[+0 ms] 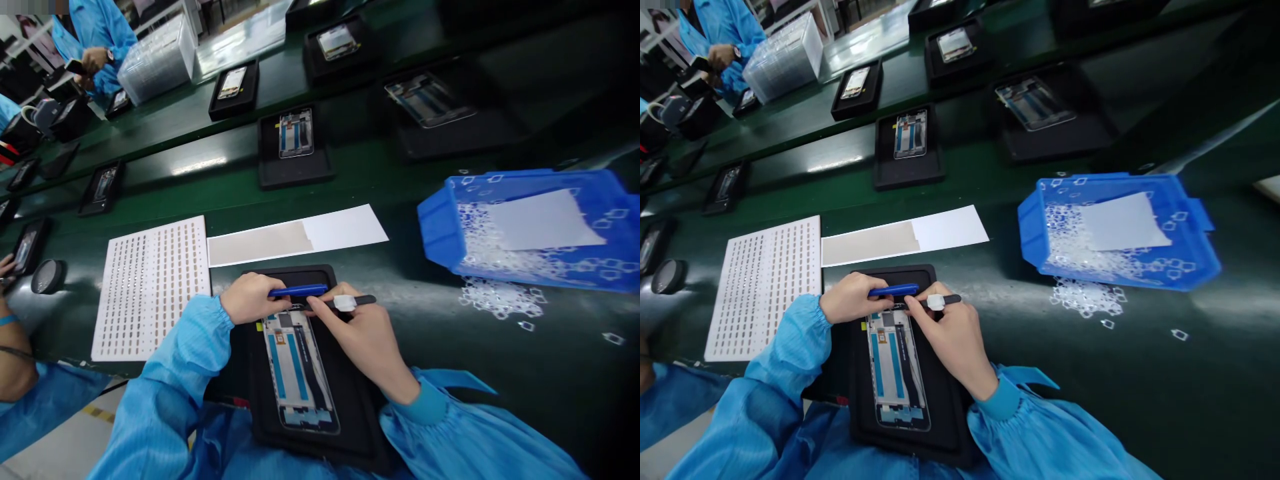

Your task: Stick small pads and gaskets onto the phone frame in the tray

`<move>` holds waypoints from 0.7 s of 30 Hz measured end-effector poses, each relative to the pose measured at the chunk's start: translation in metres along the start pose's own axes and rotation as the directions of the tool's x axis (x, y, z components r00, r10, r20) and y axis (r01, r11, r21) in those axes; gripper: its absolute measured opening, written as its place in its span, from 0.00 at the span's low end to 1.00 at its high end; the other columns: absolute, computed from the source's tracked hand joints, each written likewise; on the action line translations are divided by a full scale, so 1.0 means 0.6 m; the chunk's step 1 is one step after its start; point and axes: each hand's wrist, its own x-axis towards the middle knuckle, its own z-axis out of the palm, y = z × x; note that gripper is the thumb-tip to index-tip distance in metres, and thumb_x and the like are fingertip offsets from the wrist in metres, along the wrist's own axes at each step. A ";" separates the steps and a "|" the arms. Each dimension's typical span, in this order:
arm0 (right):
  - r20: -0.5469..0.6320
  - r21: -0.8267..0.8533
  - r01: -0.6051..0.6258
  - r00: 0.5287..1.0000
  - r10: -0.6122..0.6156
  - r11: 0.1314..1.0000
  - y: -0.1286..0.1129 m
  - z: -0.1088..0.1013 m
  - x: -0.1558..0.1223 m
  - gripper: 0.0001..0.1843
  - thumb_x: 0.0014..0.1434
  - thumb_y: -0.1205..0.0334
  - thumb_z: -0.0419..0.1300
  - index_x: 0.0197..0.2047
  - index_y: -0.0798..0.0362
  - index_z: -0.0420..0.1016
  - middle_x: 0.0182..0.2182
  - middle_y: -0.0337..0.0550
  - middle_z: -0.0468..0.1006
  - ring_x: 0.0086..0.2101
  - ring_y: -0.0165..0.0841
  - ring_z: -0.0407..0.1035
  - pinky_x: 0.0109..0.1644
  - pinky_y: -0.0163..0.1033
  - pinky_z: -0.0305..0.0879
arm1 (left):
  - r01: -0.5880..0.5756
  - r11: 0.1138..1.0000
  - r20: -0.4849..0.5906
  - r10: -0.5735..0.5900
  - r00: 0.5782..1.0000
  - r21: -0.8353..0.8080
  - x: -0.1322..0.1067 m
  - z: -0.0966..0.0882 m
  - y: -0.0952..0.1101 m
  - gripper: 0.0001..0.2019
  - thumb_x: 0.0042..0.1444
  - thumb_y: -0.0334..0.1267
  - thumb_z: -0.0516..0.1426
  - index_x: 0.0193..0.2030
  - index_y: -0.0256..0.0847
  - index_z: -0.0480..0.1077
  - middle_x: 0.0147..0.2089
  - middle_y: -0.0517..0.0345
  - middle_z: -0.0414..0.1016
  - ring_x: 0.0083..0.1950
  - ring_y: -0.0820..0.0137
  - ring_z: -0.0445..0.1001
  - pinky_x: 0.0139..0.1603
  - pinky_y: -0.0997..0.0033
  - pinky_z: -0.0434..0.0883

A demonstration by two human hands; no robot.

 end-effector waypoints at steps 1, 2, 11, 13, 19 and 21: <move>-0.001 0.000 -0.001 1.000 0.001 1.000 0.000 0.000 -0.001 0.19 0.62 0.45 0.57 0.27 0.51 0.69 0.24 0.41 0.74 0.27 0.38 0.71 0.28 0.37 0.61 | 0.015 1.000 -0.001 -0.015 1.000 0.006 -0.001 0.001 0.003 0.08 0.58 0.42 0.57 0.38 0.42 0.76 0.29 0.62 0.76 0.32 0.71 0.74 0.31 0.75 0.62; -0.001 -0.006 0.003 1.000 -0.003 1.000 0.000 0.000 -0.002 0.19 0.62 0.45 0.57 0.27 0.50 0.68 0.23 0.41 0.73 0.27 0.37 0.70 0.27 0.37 0.61 | 0.034 0.999 -0.003 -0.034 0.999 0.013 -0.003 0.002 0.005 0.08 0.58 0.42 0.57 0.39 0.43 0.76 0.31 0.61 0.77 0.33 0.70 0.75 0.33 0.75 0.63; -0.021 0.001 0.091 0.996 -0.091 0.996 0.003 -0.006 -0.007 0.19 0.64 0.47 0.56 0.27 0.51 0.67 0.23 0.39 0.70 0.24 0.34 0.67 0.27 0.36 0.59 | 0.096 0.993 -0.004 -0.096 0.995 0.072 -0.008 0.007 0.016 0.10 0.60 0.43 0.55 0.44 0.46 0.75 0.36 0.60 0.79 0.40 0.64 0.77 0.39 0.71 0.69; -0.007 -0.037 0.104 0.994 -0.105 0.994 0.002 -0.005 -0.007 0.20 0.65 0.45 0.55 0.28 0.51 0.68 0.24 0.40 0.71 0.26 0.35 0.68 0.29 0.38 0.61 | 0.101 0.992 -0.001 -0.101 0.995 0.074 -0.008 0.007 0.015 0.10 0.60 0.43 0.55 0.44 0.46 0.75 0.35 0.60 0.79 0.39 0.65 0.77 0.39 0.72 0.69; -0.021 -0.165 0.158 0.986 -0.163 0.974 -0.001 0.002 -0.006 0.21 0.65 0.44 0.52 0.29 0.50 0.68 0.26 0.42 0.73 0.30 0.38 0.69 0.34 0.41 0.62 | 0.094 0.994 0.001 -0.094 0.996 0.048 -0.002 0.004 0.012 0.09 0.59 0.43 0.56 0.42 0.46 0.75 0.32 0.63 0.77 0.35 0.68 0.76 0.35 0.74 0.66; -0.035 -0.181 0.179 0.982 -0.188 0.967 0.000 0.005 -0.005 0.20 0.65 0.44 0.52 0.28 0.49 0.67 0.26 0.42 0.73 0.29 0.38 0.68 0.34 0.41 0.61 | 0.092 0.995 0.005 -0.093 0.996 0.038 0.000 0.004 0.012 0.08 0.58 0.42 0.56 0.41 0.46 0.75 0.31 0.63 0.76 0.34 0.69 0.75 0.35 0.75 0.66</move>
